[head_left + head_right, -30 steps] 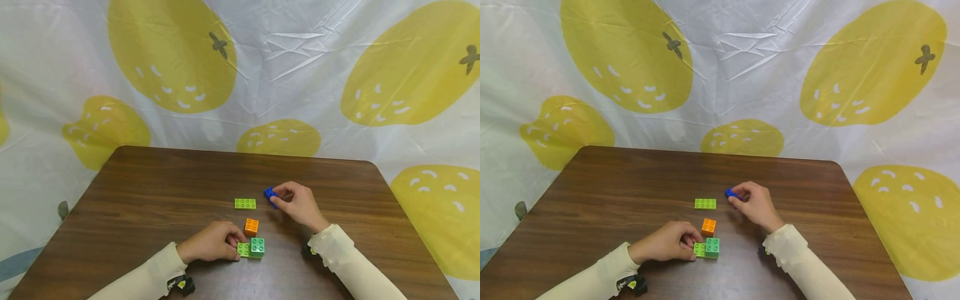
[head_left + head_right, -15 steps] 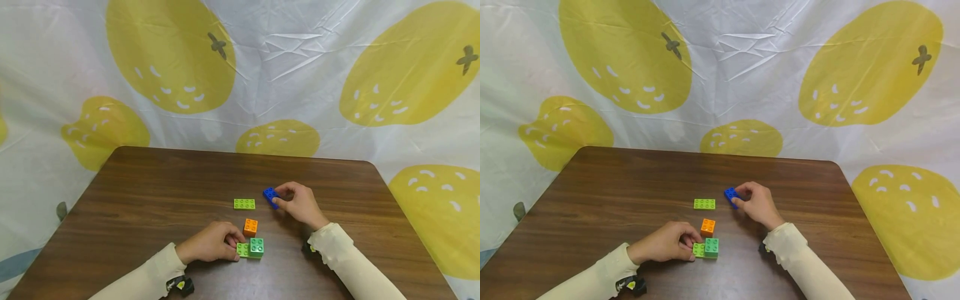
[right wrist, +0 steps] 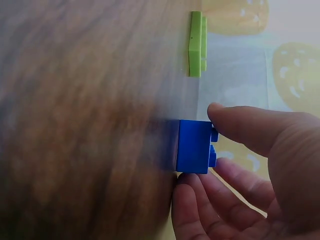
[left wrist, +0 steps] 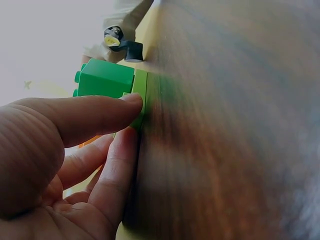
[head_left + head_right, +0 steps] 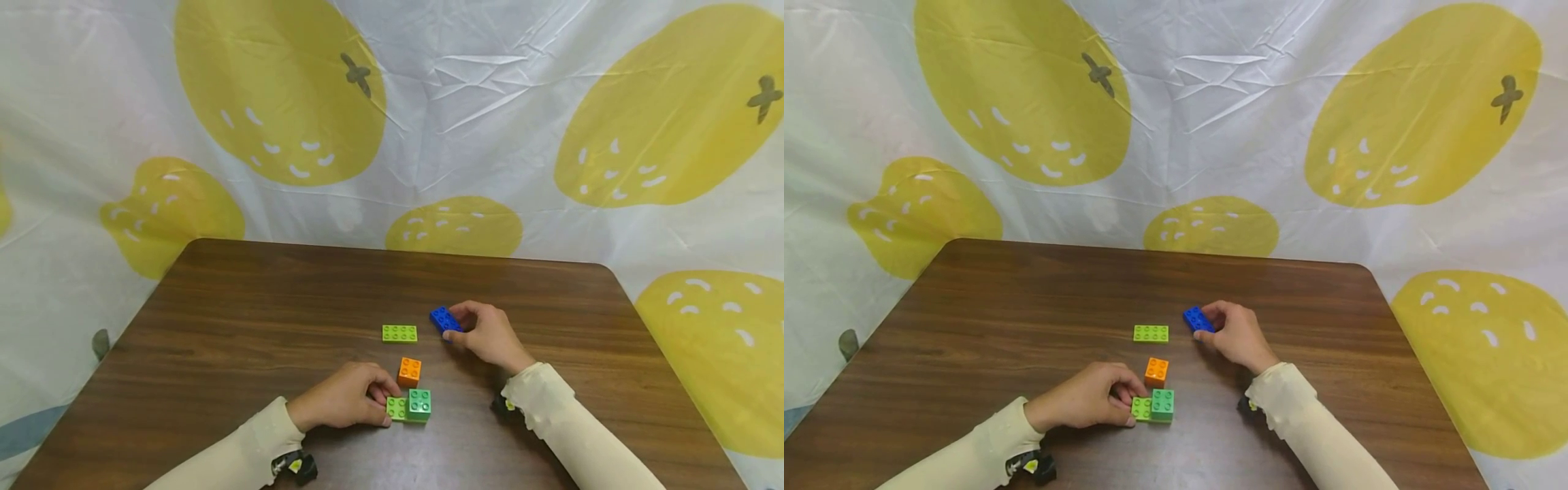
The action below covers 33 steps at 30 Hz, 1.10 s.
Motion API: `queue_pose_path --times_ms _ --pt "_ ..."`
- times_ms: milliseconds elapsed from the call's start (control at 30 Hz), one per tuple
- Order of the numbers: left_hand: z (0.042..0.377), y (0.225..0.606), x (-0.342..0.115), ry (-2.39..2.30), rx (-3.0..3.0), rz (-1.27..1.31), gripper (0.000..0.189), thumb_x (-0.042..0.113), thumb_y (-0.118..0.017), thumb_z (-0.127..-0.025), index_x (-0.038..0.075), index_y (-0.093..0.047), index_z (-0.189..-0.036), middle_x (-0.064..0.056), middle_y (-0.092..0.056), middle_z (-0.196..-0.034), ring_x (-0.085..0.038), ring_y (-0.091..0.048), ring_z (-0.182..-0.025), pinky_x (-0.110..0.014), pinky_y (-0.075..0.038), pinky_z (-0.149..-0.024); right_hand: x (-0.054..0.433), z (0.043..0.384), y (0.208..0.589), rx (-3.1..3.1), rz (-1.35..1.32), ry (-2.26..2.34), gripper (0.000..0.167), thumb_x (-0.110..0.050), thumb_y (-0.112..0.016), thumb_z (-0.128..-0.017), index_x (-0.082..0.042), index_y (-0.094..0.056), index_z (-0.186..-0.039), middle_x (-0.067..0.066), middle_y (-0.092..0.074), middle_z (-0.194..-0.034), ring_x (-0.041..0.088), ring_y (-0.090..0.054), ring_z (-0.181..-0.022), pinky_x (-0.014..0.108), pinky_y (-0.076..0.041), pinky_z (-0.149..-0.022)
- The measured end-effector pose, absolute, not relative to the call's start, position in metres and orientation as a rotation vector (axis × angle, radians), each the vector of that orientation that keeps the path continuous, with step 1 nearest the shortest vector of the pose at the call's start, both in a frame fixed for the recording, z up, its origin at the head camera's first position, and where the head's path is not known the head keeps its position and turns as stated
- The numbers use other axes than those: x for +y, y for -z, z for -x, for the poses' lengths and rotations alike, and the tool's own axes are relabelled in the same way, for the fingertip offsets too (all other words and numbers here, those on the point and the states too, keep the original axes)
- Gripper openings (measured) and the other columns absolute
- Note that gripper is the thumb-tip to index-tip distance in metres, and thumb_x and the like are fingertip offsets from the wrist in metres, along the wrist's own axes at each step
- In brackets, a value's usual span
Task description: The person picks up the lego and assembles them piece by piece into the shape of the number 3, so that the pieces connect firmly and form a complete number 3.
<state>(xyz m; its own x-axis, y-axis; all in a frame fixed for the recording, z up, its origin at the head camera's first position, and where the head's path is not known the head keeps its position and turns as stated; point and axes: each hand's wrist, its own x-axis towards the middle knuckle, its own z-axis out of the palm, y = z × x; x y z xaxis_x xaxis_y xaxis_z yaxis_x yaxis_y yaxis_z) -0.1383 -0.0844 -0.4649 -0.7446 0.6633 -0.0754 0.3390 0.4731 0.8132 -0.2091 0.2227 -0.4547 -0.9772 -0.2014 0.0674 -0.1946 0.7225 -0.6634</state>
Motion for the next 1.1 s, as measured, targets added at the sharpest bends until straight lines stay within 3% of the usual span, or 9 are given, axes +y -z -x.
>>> queue_pose_path --times_ms 233,1100 --pt "0.1388 0.4644 -0.0848 -1.171 2.335 -0.832 0.030 0.013 -0.092 -0.077 0.017 -0.080 -0.104 0.011 -0.071 -0.094 0.001 -0.064 -0.082 -0.019 -0.054 -0.077 0.2206 0.2110 0.4544 2.880 0.310 1.057 0.051 -0.030 -0.091 -0.084 -0.008 -0.073 -0.126 0.008 -0.077 -0.109 0.019 -0.070 -0.094 0.036 -0.058 -0.084" --pt "0.1405 0.4626 -0.0863 -1.171 2.323 -0.822 0.029 0.016 -0.093 -0.078 0.018 -0.080 -0.104 0.011 -0.069 -0.094 0.002 -0.063 -0.082 -0.019 -0.054 -0.077 0.2232 0.2085 0.4531 2.862 0.287 1.074 0.041 -0.026 -0.088 -0.088 -0.007 -0.076 -0.122 0.009 -0.079 -0.110 0.020 -0.074 -0.094 0.040 -0.063 -0.084"
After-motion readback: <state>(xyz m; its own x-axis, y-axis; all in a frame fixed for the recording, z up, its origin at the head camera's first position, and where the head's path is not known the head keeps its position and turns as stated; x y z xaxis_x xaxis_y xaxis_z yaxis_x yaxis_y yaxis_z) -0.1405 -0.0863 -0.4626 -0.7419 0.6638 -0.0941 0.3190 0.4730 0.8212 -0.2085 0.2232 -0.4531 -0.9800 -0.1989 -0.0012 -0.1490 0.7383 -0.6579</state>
